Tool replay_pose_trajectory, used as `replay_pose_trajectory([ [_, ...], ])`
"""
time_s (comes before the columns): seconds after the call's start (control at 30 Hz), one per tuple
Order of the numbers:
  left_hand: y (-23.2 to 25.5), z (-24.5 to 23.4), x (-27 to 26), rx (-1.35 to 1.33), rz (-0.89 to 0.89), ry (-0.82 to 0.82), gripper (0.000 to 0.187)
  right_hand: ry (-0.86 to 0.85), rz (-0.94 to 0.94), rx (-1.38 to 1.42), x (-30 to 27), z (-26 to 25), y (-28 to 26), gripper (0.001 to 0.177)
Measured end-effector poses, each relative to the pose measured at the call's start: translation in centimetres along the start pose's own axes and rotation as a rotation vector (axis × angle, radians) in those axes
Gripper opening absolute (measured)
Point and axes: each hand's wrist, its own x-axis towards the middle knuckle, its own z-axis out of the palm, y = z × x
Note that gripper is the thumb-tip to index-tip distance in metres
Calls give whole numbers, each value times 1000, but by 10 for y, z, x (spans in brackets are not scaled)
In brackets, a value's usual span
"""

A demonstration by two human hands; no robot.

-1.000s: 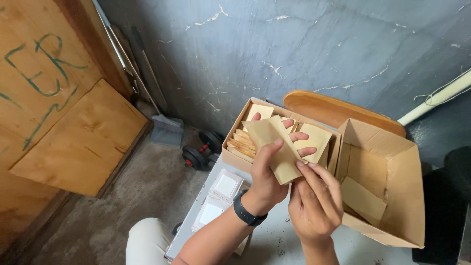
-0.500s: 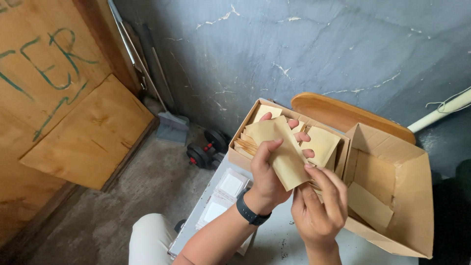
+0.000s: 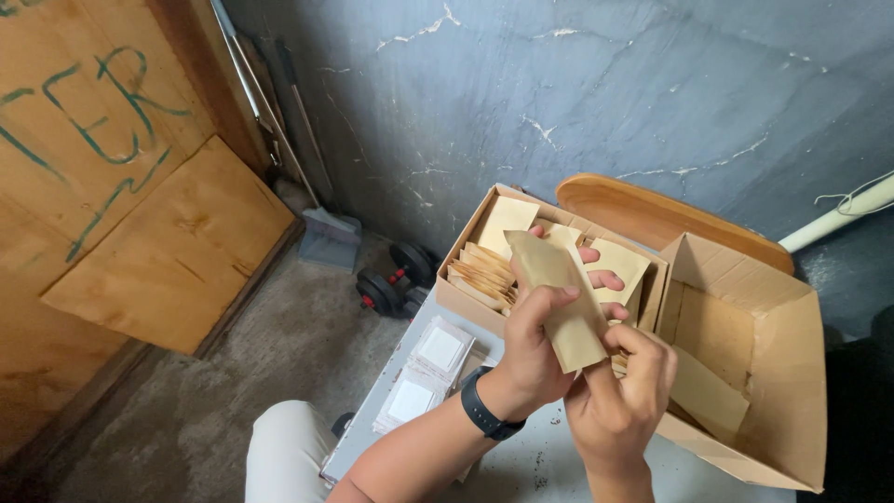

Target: Inserting small square packets into paper envelopes for packaging

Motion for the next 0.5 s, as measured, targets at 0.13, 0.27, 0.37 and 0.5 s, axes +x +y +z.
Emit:
replay_pose_trajectory([
  [0.13, -3, -2, -1, 27, 1, -13, 70, -34, 34, 4, -6, 0, 4, 15],
  [0.27, -5, -2, -1, 24, -18, 22, 71, -50, 45, 5, -4, -2, 3, 11],
  [0.37, -6, 0, -1, 33, -18, 56, 72, -57, 54, -7, -4, -4, 2, 13],
  [0.5, -1, 4, 3, 64, -14, 172, 66, -65, 43, -30, -2, -6, 2, 19],
])
